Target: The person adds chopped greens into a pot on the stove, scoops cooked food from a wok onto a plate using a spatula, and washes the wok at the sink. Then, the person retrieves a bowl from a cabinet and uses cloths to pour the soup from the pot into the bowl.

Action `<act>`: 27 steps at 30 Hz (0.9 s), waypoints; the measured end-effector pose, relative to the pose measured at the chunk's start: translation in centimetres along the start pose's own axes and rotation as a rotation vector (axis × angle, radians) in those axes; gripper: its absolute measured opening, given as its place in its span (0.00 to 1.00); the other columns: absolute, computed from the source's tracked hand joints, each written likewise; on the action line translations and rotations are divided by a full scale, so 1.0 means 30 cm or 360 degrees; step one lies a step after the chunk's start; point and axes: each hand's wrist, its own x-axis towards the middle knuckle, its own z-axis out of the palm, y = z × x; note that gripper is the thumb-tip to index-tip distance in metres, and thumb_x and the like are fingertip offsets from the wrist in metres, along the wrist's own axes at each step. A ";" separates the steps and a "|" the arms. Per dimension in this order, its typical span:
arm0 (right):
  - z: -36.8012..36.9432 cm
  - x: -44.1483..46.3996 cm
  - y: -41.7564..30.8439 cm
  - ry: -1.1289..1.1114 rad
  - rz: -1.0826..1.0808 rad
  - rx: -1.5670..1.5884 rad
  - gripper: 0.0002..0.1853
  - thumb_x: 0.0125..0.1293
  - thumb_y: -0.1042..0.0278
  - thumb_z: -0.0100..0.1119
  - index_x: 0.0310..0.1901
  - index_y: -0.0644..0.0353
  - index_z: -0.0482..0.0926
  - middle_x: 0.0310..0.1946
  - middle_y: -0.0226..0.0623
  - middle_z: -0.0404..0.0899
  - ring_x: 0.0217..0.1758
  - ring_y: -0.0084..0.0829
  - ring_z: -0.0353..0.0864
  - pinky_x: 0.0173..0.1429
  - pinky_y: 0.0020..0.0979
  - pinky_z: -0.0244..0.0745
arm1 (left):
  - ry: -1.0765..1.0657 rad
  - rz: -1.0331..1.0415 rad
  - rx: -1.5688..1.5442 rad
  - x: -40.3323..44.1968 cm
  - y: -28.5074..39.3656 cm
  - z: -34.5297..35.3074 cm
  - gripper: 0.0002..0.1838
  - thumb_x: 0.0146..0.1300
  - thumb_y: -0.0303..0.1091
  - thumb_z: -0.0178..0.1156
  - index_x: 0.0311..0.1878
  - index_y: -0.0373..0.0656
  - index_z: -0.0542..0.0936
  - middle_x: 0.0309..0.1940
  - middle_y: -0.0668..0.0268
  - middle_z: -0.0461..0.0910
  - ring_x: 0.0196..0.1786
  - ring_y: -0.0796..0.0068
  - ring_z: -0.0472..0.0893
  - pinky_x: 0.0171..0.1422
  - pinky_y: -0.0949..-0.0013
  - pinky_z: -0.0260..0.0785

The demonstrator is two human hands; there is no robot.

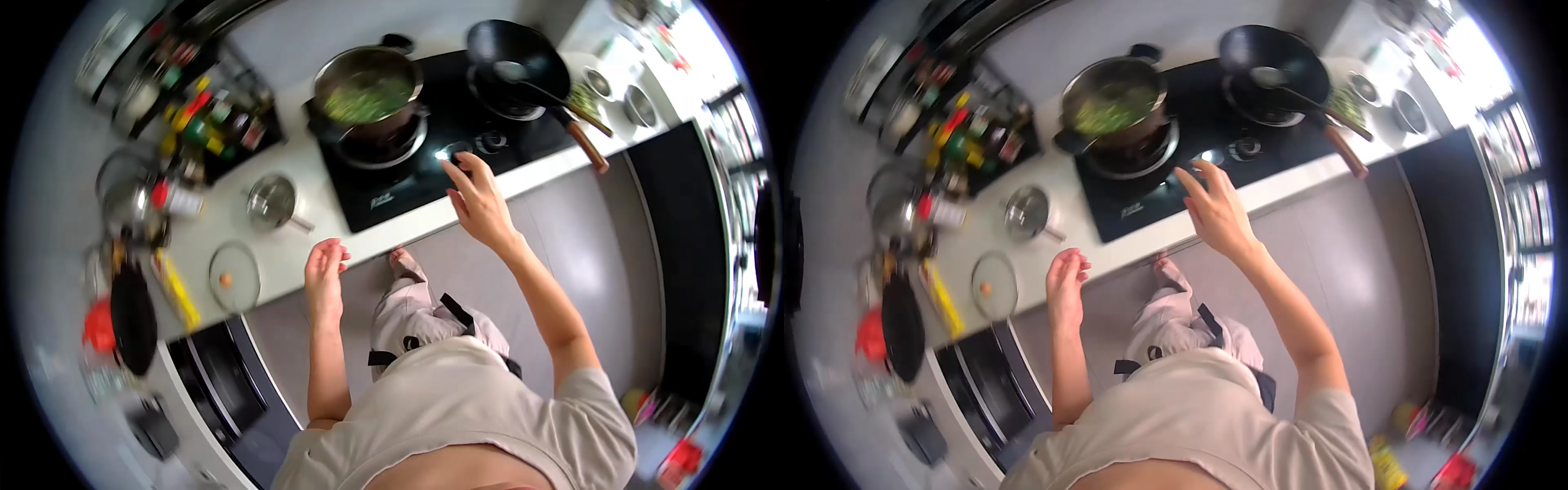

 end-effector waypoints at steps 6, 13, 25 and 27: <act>0.199 -0.356 -0.186 -0.0234 -0.0028 0.0349 0.25 0.54 0.84 0.60 0.56 0.60 0.74 0.55 0.48 0.68 0.50 0.43 0.75 0.51 0.38 0.75 | 0.0215 -0.0110 -0.0076 -0.340 -0.256 -0.206 0.09 0.69 0.36 0.58 0.46 0.42 0.78 0.37 0.70 0.78 0.40 0.81 0.77 0.43 0.77 0.65; 0.499 -0.551 -0.403 -0.0797 0.0460 0.1033 0.22 0.58 0.77 0.60 0.56 0.57 0.75 0.50 0.44 0.74 0.50 0.41 0.79 0.47 0.36 0.77 | 0.0412 -0.0296 -0.0106 -0.571 -0.328 -0.444 0.11 0.67 0.39 0.61 0.47 0.42 0.78 0.37 0.70 0.78 0.39 0.81 0.77 0.42 0.78 0.66; 1.475 -0.484 -0.887 -0.0804 0.1840 0.2574 0.34 0.66 0.76 0.51 0.72 0.61 0.51 0.70 0.44 0.59 0.72 0.40 0.60 0.68 0.40 0.63 | 0.0360 -0.0535 -0.0246 -0.591 -0.497 -1.089 0.11 0.69 0.40 0.57 0.47 0.43 0.77 0.37 0.71 0.78 0.39 0.82 0.77 0.43 0.76 0.65; 1.604 -0.473 -0.950 -0.0600 0.1848 0.2761 0.32 0.65 0.78 0.49 0.71 0.62 0.53 0.70 0.44 0.59 0.73 0.42 0.59 0.68 0.41 0.63 | 0.0382 -0.0575 -0.0161 -0.584 -0.487 -1.216 0.11 0.69 0.39 0.57 0.46 0.41 0.77 0.39 0.70 0.78 0.40 0.81 0.77 0.43 0.76 0.65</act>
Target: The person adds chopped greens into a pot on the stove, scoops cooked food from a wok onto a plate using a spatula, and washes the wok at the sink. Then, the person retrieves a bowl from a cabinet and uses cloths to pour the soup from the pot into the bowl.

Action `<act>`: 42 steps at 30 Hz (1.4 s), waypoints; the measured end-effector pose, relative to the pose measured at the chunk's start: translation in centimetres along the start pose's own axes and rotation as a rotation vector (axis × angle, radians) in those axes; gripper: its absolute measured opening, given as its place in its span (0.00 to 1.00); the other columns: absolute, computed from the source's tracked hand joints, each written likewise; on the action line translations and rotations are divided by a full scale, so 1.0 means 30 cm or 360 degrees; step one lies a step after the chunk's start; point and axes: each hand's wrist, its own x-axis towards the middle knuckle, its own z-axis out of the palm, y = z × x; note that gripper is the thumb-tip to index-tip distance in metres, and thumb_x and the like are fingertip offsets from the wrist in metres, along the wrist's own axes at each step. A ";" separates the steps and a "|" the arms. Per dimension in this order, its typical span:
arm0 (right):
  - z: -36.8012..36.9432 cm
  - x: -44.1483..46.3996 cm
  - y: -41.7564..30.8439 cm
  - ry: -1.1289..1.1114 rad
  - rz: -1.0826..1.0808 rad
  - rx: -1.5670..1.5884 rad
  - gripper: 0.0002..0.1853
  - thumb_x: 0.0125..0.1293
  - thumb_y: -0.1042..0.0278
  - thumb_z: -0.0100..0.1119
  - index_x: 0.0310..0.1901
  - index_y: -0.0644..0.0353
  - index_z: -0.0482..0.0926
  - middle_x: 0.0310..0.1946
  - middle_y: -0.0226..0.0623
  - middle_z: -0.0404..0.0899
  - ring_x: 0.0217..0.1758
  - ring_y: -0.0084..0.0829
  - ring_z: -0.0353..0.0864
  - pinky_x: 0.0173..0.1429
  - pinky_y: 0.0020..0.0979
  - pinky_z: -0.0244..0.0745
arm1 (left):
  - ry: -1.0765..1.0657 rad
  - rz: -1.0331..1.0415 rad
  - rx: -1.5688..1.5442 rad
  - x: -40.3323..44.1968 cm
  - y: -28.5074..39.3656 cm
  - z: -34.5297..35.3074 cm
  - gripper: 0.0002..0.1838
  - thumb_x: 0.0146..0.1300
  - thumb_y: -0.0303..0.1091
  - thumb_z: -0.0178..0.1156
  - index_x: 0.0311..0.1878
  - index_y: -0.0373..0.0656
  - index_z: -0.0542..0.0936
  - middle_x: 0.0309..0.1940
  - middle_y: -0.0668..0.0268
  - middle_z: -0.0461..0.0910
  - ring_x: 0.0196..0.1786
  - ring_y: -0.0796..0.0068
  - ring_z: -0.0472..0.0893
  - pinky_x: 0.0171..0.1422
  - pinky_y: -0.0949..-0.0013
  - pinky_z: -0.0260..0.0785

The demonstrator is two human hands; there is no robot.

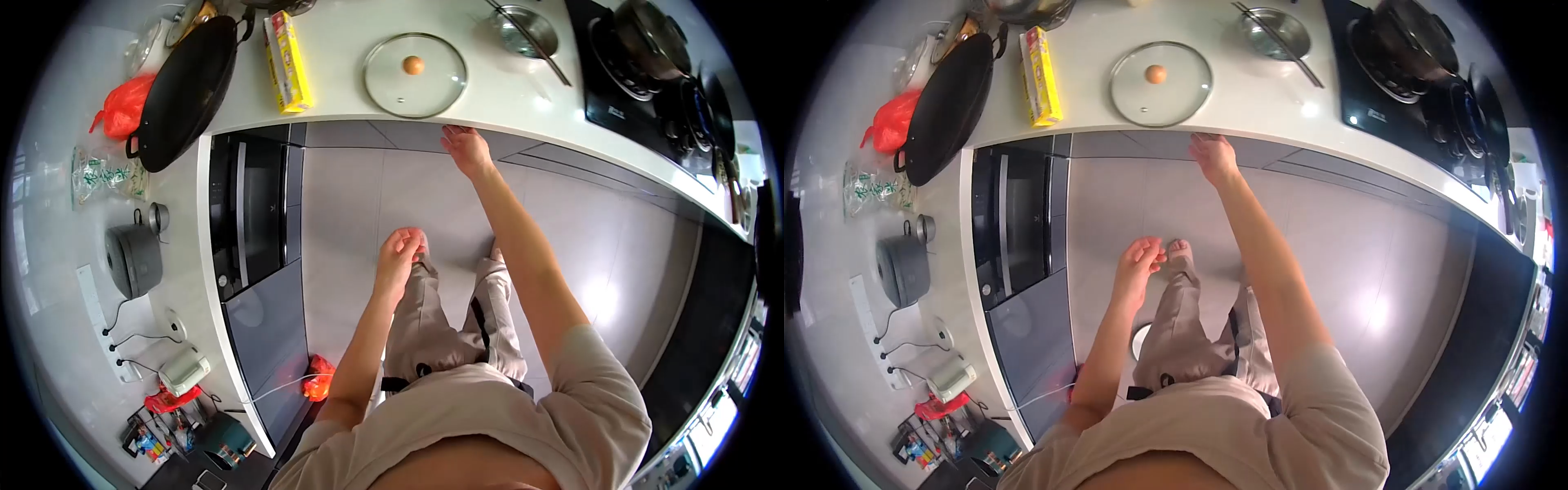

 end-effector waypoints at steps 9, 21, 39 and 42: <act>0.070 0.097 0.175 0.0230 -0.0308 0.0434 0.21 0.53 0.92 0.38 0.48 0.63 0.66 0.45 0.45 0.71 0.51 0.41 0.74 0.65 0.45 0.70 | 0.0129 -0.0067 -0.0193 0.198 0.064 -0.445 0.10 0.68 0.34 0.57 0.48 0.41 0.78 0.36 0.71 0.78 0.38 0.81 0.77 0.42 0.77 0.66; -0.292 -0.598 0.279 0.1164 -0.0182 -0.1334 0.21 0.62 0.61 0.65 0.48 0.68 0.73 0.41 0.48 0.77 0.46 0.38 0.78 0.47 0.38 0.75 | -0.0141 -0.0273 0.0014 0.448 -0.076 -0.231 0.08 0.68 0.35 0.58 0.46 0.44 0.78 0.35 0.71 0.79 0.37 0.81 0.78 0.39 0.78 0.67; -0.856 -0.642 0.088 0.2319 -0.2255 -0.3038 0.19 0.63 0.66 0.65 0.57 0.54 0.78 0.59 0.41 0.74 0.62 0.42 0.73 0.66 0.37 0.69 | -0.0276 0.1010 0.0000 1.507 -0.184 0.123 0.10 0.66 0.29 0.59 0.50 0.41 0.76 0.39 0.68 0.79 0.39 0.77 0.79 0.39 0.74 0.68; -0.817 -0.325 0.251 0.1563 -0.2237 -0.2623 0.20 0.59 0.76 0.63 0.54 0.52 0.80 0.60 0.41 0.72 0.63 0.41 0.72 0.62 0.41 0.71 | -0.0190 0.1422 -0.0091 1.550 -0.083 0.141 0.11 0.66 0.29 0.58 0.51 0.40 0.76 0.40 0.67 0.78 0.40 0.76 0.79 0.40 0.73 0.69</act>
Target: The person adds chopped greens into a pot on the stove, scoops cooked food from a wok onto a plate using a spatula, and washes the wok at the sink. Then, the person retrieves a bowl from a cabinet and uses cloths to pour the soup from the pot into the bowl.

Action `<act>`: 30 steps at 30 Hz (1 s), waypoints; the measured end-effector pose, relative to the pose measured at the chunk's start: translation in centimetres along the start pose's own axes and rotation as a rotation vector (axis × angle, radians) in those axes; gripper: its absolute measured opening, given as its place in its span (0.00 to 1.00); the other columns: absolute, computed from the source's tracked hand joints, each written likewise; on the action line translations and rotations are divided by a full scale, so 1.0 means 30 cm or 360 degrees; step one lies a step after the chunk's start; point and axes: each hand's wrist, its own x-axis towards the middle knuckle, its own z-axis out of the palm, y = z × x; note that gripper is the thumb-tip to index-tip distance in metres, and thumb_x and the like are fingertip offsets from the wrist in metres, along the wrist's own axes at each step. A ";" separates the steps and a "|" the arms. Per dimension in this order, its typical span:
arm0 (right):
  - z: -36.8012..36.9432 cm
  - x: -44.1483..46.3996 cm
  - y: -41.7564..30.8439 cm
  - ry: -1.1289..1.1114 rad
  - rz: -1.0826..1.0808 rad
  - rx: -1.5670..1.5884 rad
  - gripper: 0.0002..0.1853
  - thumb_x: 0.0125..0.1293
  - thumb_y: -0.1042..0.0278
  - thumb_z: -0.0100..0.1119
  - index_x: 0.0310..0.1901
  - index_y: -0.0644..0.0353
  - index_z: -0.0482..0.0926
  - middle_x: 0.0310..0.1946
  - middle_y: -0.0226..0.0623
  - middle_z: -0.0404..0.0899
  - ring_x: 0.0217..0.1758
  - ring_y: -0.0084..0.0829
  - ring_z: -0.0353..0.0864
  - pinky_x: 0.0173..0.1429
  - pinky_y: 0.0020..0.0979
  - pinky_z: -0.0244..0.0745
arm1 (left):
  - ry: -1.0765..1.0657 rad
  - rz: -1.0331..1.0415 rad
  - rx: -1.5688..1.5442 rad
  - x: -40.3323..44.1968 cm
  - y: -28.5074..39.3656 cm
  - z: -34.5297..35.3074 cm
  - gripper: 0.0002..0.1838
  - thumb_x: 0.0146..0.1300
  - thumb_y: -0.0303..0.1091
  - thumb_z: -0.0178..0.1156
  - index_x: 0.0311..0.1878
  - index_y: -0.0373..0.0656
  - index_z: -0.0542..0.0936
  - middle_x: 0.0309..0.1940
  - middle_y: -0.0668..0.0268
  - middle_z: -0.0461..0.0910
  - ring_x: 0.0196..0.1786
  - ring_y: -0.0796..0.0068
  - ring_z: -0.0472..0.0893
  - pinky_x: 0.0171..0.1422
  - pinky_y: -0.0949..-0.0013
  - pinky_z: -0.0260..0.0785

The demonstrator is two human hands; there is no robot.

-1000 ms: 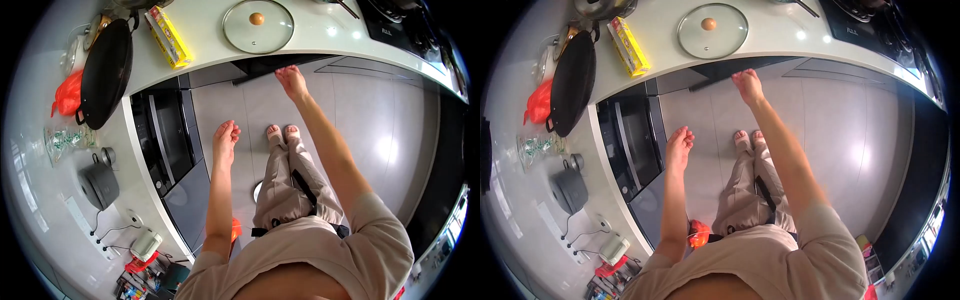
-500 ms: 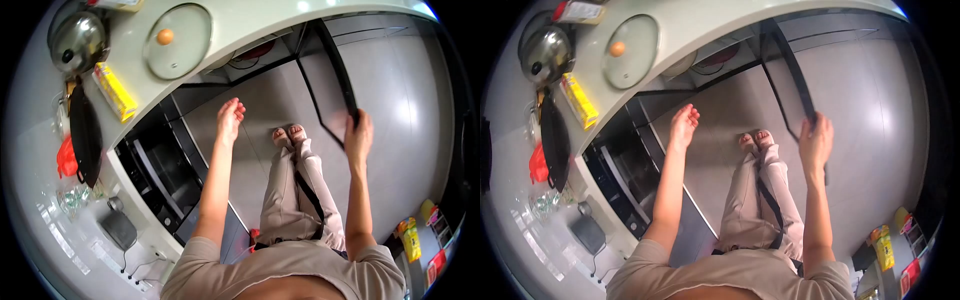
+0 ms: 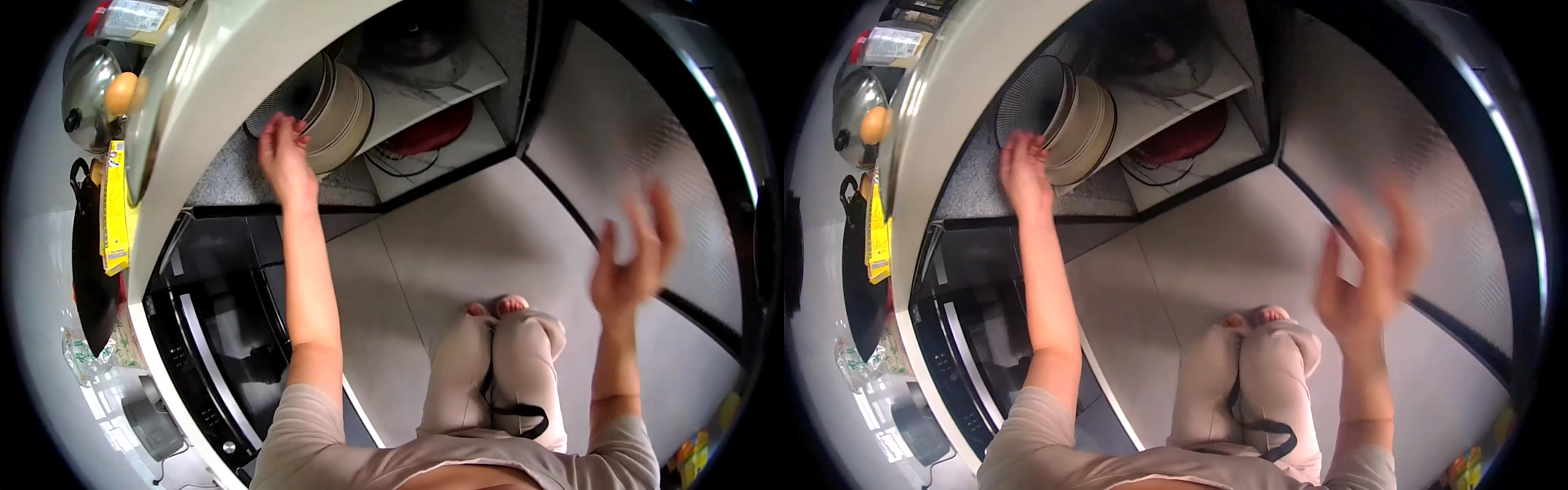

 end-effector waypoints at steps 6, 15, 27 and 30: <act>0.580 0.094 -0.131 -0.0312 -0.0057 0.1213 0.18 0.59 0.81 0.56 0.51 0.59 0.77 0.52 0.44 0.73 0.50 0.44 0.80 0.48 0.36 0.78 | 0.0001 0.0009 -0.0041 0.298 0.037 -0.022 0.17 0.68 0.32 0.55 0.56 0.34 0.70 0.46 0.57 0.73 0.50 0.66 0.75 0.53 0.65 0.70; 0.800 0.230 -0.234 -0.0281 -0.0392 0.1431 0.13 0.61 0.77 0.56 0.48 0.61 0.78 0.50 0.42 0.75 0.44 0.47 0.80 0.46 0.39 0.77 | -0.0459 0.0011 0.0140 0.837 0.024 0.072 0.33 0.64 0.46 0.61 0.65 0.35 0.65 0.54 0.50 0.75 0.58 0.57 0.75 0.64 0.58 0.69; 0.739 0.157 -0.071 -0.0512 -0.0272 0.1187 0.14 0.60 0.78 0.56 0.49 0.59 0.77 0.49 0.40 0.75 0.44 0.45 0.81 0.46 0.39 0.79 | -0.0348 -0.0083 0.0192 0.753 0.019 0.044 0.30 0.66 0.46 0.57 0.66 0.38 0.64 0.56 0.53 0.74 0.57 0.59 0.76 0.59 0.57 0.72; 0.705 0.143 -0.035 -0.0585 -0.0233 0.1160 0.13 0.61 0.78 0.55 0.48 0.59 0.78 0.49 0.40 0.75 0.45 0.45 0.81 0.46 0.40 0.79 | -0.0287 -0.0121 0.0183 0.694 0.005 -0.003 0.30 0.67 0.46 0.56 0.66 0.39 0.64 0.57 0.54 0.73 0.57 0.59 0.77 0.58 0.57 0.73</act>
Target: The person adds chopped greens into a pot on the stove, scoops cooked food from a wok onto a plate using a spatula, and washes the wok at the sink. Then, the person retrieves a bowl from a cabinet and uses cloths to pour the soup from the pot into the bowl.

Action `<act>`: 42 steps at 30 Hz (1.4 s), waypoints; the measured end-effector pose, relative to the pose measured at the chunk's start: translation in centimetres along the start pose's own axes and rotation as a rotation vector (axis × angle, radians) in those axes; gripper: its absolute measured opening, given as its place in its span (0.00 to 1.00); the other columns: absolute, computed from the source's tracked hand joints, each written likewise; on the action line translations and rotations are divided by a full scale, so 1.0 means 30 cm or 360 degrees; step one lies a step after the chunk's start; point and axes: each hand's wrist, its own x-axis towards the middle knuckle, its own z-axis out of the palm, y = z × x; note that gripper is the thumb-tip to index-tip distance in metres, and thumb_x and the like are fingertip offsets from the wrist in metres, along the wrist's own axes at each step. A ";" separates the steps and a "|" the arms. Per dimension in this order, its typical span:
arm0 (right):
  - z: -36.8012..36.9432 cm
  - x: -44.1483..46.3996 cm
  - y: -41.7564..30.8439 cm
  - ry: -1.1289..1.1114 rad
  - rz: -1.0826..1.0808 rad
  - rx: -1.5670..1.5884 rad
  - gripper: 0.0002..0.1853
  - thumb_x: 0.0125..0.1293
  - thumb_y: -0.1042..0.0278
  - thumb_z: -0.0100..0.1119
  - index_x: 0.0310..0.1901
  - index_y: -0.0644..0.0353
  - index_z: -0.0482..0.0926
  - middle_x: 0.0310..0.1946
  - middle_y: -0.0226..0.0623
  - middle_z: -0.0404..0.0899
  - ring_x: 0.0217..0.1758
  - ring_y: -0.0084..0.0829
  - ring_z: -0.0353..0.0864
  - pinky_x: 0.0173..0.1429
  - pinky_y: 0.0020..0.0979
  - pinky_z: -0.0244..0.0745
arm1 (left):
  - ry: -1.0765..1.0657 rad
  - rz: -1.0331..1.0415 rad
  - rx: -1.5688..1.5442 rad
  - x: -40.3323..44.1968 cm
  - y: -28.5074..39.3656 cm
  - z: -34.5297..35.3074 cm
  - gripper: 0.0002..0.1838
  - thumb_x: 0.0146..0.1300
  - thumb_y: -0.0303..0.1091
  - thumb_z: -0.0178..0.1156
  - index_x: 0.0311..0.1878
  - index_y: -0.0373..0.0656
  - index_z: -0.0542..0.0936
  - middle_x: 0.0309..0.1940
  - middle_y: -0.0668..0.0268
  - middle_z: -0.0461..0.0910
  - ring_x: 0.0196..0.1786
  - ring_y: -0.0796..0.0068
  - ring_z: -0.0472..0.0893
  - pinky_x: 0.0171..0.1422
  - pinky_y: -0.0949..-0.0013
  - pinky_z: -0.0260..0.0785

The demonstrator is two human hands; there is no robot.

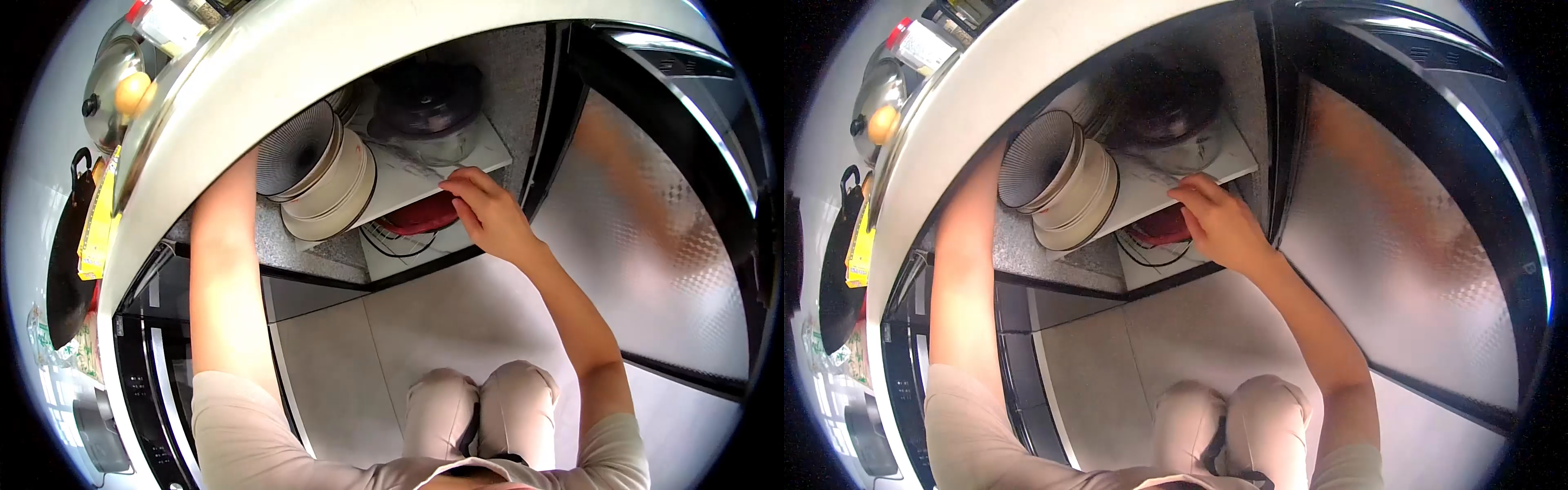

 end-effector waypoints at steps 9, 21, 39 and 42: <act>-0.139 -0.035 -0.202 0.0126 0.0291 0.0124 0.14 0.61 0.79 0.56 0.48 0.59 0.78 0.48 0.41 0.77 0.42 0.44 0.81 0.43 0.37 0.77 | 0.0138 -0.0177 -0.0031 -0.243 0.006 -0.068 0.28 0.69 0.46 0.53 0.66 0.42 0.64 0.59 0.57 0.72 0.56 0.61 0.77 0.54 0.57 0.76; -0.702 -0.154 -0.750 0.0525 0.0512 -0.1060 0.18 0.57 0.80 0.59 0.51 0.61 0.78 0.52 0.46 0.74 0.55 0.46 0.73 0.58 0.42 0.69 | 0.0169 -0.0609 -0.0097 -0.733 0.116 0.145 0.24 0.69 0.41 0.50 0.65 0.43 0.64 0.59 0.58 0.72 0.53 0.62 0.80 0.44 0.57 0.82; -0.913 -0.300 -1.041 -0.0500 0.1707 -0.0949 0.10 0.62 0.69 0.55 0.45 0.59 0.76 0.38 0.46 0.81 0.41 0.50 0.82 0.43 0.47 0.78 | 0.0093 -0.1446 0.0084 -1.811 0.857 -0.055 0.24 0.53 0.24 0.52 0.57 0.40 0.67 0.44 0.60 0.76 0.35 0.70 0.82 0.25 0.69 0.80; -0.763 -0.245 -1.118 -0.0492 0.1971 -0.0426 0.16 0.61 0.62 0.60 0.48 0.60 0.78 0.42 0.50 0.82 0.46 0.50 0.82 0.49 0.45 0.78 | 0.0074 -0.1429 0.0091 -1.877 1.022 -0.096 0.26 0.52 0.23 0.52 0.58 0.38 0.66 0.46 0.58 0.75 0.37 0.68 0.82 0.27 0.67 0.81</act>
